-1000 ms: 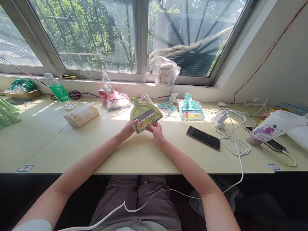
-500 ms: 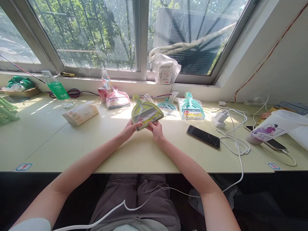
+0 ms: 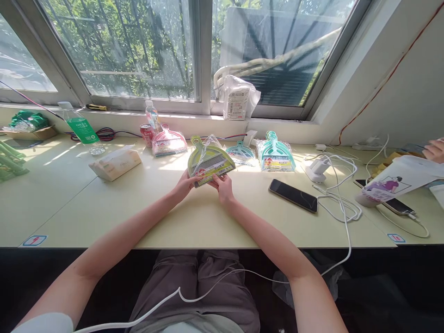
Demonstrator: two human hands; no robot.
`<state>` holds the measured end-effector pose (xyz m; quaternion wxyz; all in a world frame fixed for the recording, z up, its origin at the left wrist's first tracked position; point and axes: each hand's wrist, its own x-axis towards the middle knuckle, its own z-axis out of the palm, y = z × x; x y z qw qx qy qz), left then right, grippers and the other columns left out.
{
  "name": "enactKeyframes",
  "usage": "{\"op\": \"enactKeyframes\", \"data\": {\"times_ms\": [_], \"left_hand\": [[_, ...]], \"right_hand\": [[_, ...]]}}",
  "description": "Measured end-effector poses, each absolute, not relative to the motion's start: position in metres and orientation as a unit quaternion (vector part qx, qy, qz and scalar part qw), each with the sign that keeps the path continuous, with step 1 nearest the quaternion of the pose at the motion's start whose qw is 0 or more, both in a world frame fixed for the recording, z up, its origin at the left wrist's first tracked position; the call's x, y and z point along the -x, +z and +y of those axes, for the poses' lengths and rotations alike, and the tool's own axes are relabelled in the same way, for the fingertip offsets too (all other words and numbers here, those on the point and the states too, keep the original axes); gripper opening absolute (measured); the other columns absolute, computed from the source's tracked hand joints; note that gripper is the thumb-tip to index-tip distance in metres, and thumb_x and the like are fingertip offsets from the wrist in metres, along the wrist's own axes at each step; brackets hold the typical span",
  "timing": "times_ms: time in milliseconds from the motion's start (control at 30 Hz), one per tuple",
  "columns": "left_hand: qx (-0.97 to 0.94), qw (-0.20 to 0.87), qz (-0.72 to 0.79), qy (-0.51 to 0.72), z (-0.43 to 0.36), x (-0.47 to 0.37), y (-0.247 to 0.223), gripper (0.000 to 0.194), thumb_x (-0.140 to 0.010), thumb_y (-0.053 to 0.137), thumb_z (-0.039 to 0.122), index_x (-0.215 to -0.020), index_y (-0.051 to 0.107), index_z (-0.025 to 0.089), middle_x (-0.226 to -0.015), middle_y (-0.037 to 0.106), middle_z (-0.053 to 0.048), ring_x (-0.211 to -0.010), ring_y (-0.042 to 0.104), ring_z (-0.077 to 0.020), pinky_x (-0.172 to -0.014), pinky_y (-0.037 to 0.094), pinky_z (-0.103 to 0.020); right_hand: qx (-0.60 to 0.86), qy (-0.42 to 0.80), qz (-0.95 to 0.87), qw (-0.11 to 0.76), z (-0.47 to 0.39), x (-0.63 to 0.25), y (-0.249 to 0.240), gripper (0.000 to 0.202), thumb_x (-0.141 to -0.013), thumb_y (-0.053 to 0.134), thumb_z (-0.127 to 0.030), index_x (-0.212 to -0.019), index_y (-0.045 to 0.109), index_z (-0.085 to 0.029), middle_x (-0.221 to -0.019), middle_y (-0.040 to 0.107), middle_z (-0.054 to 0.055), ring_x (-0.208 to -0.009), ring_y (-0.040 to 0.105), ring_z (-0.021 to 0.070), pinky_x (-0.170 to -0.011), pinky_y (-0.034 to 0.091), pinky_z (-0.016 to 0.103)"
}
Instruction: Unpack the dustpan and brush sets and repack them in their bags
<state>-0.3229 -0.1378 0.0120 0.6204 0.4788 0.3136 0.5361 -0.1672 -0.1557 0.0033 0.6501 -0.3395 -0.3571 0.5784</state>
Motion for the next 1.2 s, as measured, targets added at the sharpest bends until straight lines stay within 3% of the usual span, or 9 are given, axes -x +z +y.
{"op": "enactKeyframes", "data": {"times_ms": [133, 300, 467, 600, 733, 833, 967, 1100, 1200], "left_hand": [[-0.483, 0.670, 0.277, 0.490, -0.141, 0.320, 0.009, 0.063, -0.065, 0.082, 0.020, -0.122, 0.056, 0.019, -0.124, 0.065, -0.009, -0.118, 0.059, -0.0251, -0.101, 0.045, -0.038], [-0.411, 0.741, 0.266, 0.460, -0.138, 0.315, 0.004, 0.041, -0.084, 0.065, 0.045, -0.117, 0.062, 0.020, -0.131, 0.062, -0.009, -0.125, 0.054, -0.0253, -0.109, 0.042, -0.043], [-0.477, 0.657, 0.309, 0.495, -0.145, 0.309, 0.006, 0.052, -0.080, 0.071, 0.037, -0.126, 0.053, 0.021, -0.134, 0.059, -0.009, -0.121, 0.058, -0.0252, -0.106, 0.045, -0.043], [-0.503, 0.639, 0.366, 0.453, -0.151, 0.302, 0.003, 0.060, -0.084, 0.065, 0.049, -0.133, 0.041, 0.022, -0.131, 0.060, -0.014, -0.103, 0.068, -0.0248, -0.097, 0.050, -0.048], [-0.522, 0.623, 0.360, 0.457, -0.138, 0.310, 0.005, 0.052, -0.087, 0.055, 0.057, -0.126, 0.053, 0.023, -0.133, 0.061, -0.010, -0.120, 0.059, -0.0270, -0.102, 0.046, -0.044], [-0.571, 0.533, 0.386, 0.491, -0.131, 0.318, 0.009, 0.049, -0.080, 0.064, 0.054, -0.114, 0.061, 0.019, -0.125, 0.065, -0.010, -0.122, 0.055, -0.0301, -0.104, 0.043, -0.044], [-0.575, 0.499, 0.377, 0.527, -0.135, 0.315, 0.009, 0.053, -0.072, 0.074, 0.044, -0.114, 0.057, 0.016, -0.118, 0.066, -0.012, -0.112, 0.059, -0.0279, -0.094, 0.049, -0.040], [-0.491, 0.525, 0.401, 0.568, -0.137, 0.307, 0.003, 0.043, -0.078, 0.064, 0.044, -0.108, 0.052, 0.015, -0.105, 0.067, -0.010, -0.087, 0.066, -0.0229, -0.070, 0.056, -0.037], [-0.470, 0.519, 0.410, 0.584, -0.140, 0.305, 0.002, 0.039, -0.082, 0.058, 0.045, -0.107, 0.050, 0.016, -0.102, 0.066, -0.010, -0.077, 0.066, -0.0196, -0.062, 0.058, -0.035]], "right_hand": [[0.346, 0.565, -0.350, 0.662, -0.156, 0.167, 0.002, 0.030, -0.071, 0.079, -0.026, -0.094, 0.062, -0.017, -0.096, 0.074, 0.004, -0.088, 0.073, 0.0210, -0.089, 0.061, 0.040], [0.358, 0.547, -0.313, 0.689, -0.157, 0.169, 0.002, 0.028, -0.070, 0.078, -0.024, -0.093, 0.062, -0.017, -0.095, 0.073, 0.004, -0.091, 0.072, 0.0202, -0.088, 0.061, 0.035], [0.358, 0.549, -0.298, 0.694, -0.157, 0.171, 0.000, 0.028, -0.070, 0.077, -0.024, -0.091, 0.060, -0.018, -0.094, 0.073, 0.005, -0.089, 0.072, 0.0210, -0.086, 0.061, 0.036], [0.369, 0.539, -0.289, 0.700, -0.157, 0.168, 0.000, 0.030, -0.069, 0.077, -0.024, -0.092, 0.059, -0.018, -0.092, 0.073, 0.004, -0.083, 0.073, 0.0207, -0.083, 0.062, 0.036], [0.354, 0.551, -0.270, 0.706, -0.154, 0.168, 0.004, 0.030, -0.070, 0.075, -0.021, -0.095, 0.058, -0.019, -0.094, 0.073, 0.004, -0.085, 0.073, 0.0194, -0.086, 0.061, 0.035], [0.346, 0.555, -0.268, 0.708, -0.155, 0.171, 0.005, 0.031, -0.072, 0.074, -0.020, -0.097, 0.057, -0.020, -0.095, 0.073, 0.003, -0.088, 0.073, 0.0186, -0.088, 0.061, 0.035], [0.347, 0.551, -0.277, 0.706, -0.157, 0.175, 0.003, 0.032, -0.073, 0.073, -0.020, -0.100, 0.055, -0.021, -0.093, 0.073, 0.002, -0.087, 0.073, 0.0178, -0.089, 0.061, 0.036], [0.341, 0.559, -0.288, 0.698, -0.158, 0.179, 0.000, 0.033, -0.072, 0.074, -0.021, -0.099, 0.054, -0.020, -0.093, 0.073, 0.002, -0.084, 0.073, 0.0177, -0.087, 0.062, 0.037], [0.337, 0.559, -0.299, 0.696, -0.160, 0.180, -0.002, 0.034, -0.072, 0.076, -0.023, -0.098, 0.054, -0.020, -0.093, 0.073, 0.002, -0.085, 0.073, 0.0183, -0.086, 0.062, 0.037]]}}
